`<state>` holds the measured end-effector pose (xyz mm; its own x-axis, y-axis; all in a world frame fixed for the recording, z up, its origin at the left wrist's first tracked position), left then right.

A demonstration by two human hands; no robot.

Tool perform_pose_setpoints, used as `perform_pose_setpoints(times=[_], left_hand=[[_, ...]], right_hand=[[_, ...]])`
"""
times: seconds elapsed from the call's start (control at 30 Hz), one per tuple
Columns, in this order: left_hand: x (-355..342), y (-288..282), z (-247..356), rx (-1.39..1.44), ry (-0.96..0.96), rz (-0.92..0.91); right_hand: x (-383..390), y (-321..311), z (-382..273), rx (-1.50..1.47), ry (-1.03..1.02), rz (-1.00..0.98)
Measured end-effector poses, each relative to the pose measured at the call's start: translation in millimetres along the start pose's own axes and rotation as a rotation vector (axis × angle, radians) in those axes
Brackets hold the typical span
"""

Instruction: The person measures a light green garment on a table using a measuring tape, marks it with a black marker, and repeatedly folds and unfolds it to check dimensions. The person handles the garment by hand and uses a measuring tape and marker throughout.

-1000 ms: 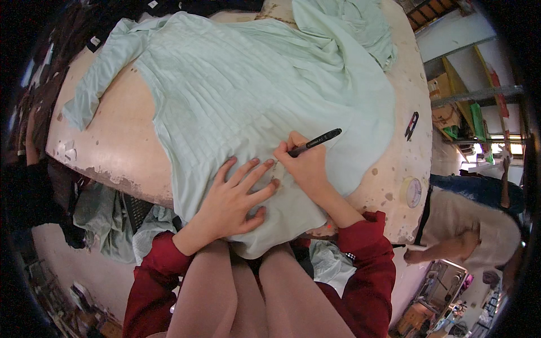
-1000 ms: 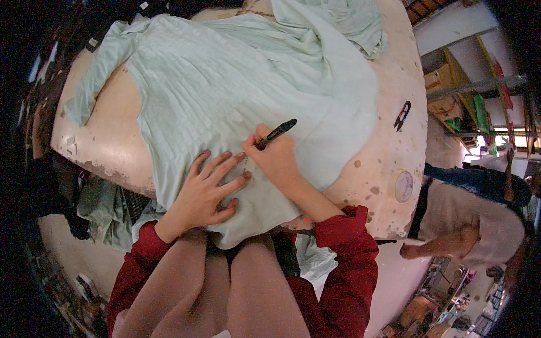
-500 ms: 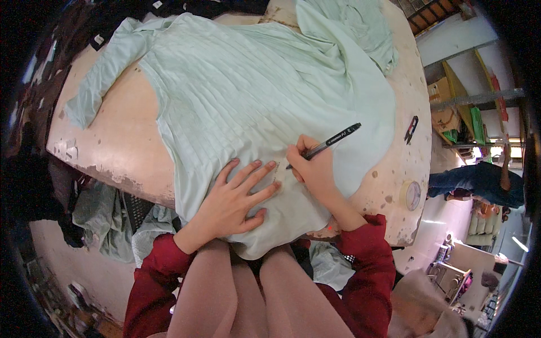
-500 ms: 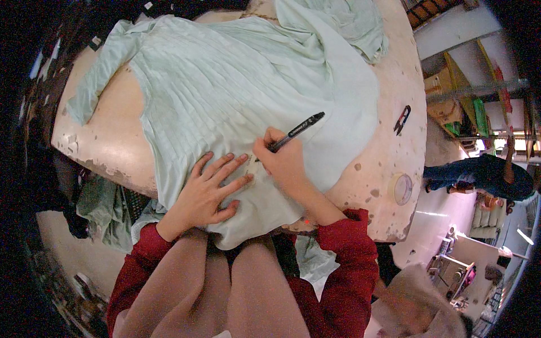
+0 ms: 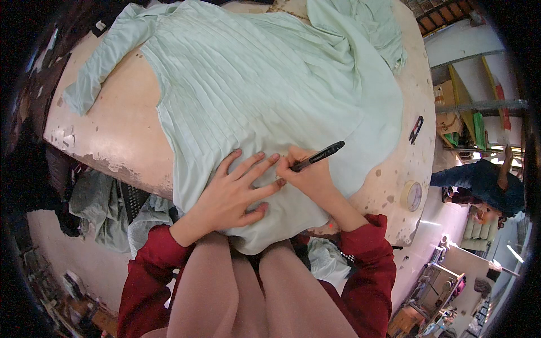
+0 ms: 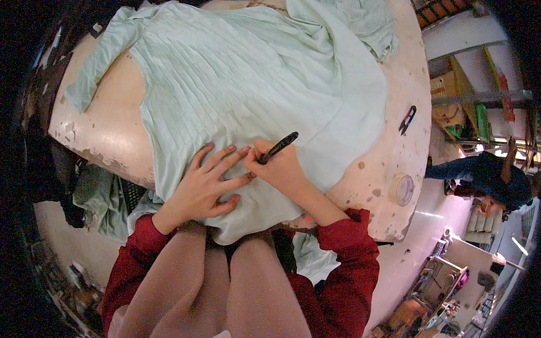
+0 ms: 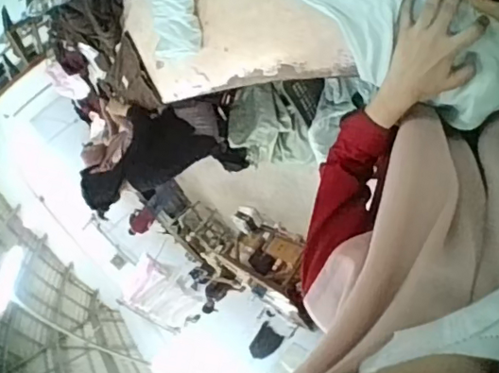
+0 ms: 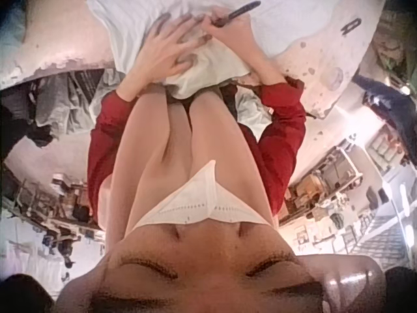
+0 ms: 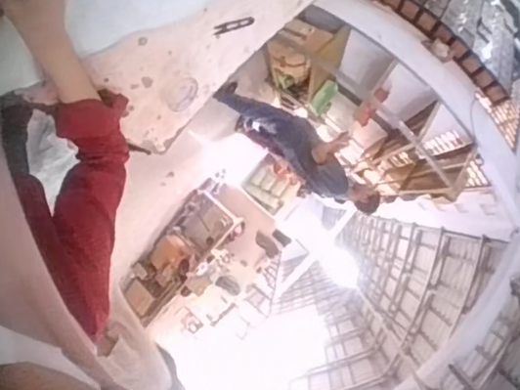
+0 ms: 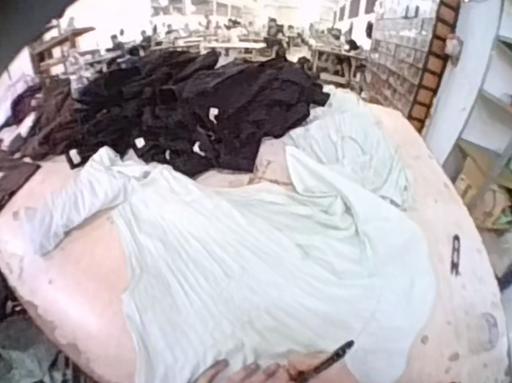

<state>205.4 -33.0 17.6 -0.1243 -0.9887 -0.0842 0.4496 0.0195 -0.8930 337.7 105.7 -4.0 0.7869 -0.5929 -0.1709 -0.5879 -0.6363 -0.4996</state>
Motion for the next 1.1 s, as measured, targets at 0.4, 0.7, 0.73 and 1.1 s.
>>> perform_pose_setpoints(times=[0.4,0.7,0.73,1.1], left_hand=[[-0.2,1.4,-0.3,0.017,-0.006,0.008],[-0.5,0.8,-0.6,0.015,-0.002,0.003],[-0.6,0.8,-0.6,0.013,-0.001,0.003],[-0.8,0.1,-0.3,0.016,-0.006,-0.004]], right_hand=[[-1.4,-1.3,-0.7,0.115,-0.071,0.045],[0.4,1.4,3.5,0.061,-0.013,0.093],[-0.6,0.3,1.9,0.085,-0.036,0.089],[-1.2,-0.7,2.9,0.082,-0.010,0.103]])
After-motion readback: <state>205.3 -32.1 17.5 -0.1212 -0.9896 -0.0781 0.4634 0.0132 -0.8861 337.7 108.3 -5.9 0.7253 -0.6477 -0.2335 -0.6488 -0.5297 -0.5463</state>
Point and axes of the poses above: each hand's wrist, its own x-axis away from the middle knuckle, its own y-axis out of the palm, z = x × y, the point moved 2 cm from there along -x, towards the middle knuckle, and after that the axes turned 5 degrees about -y, right-handed, at the moved point
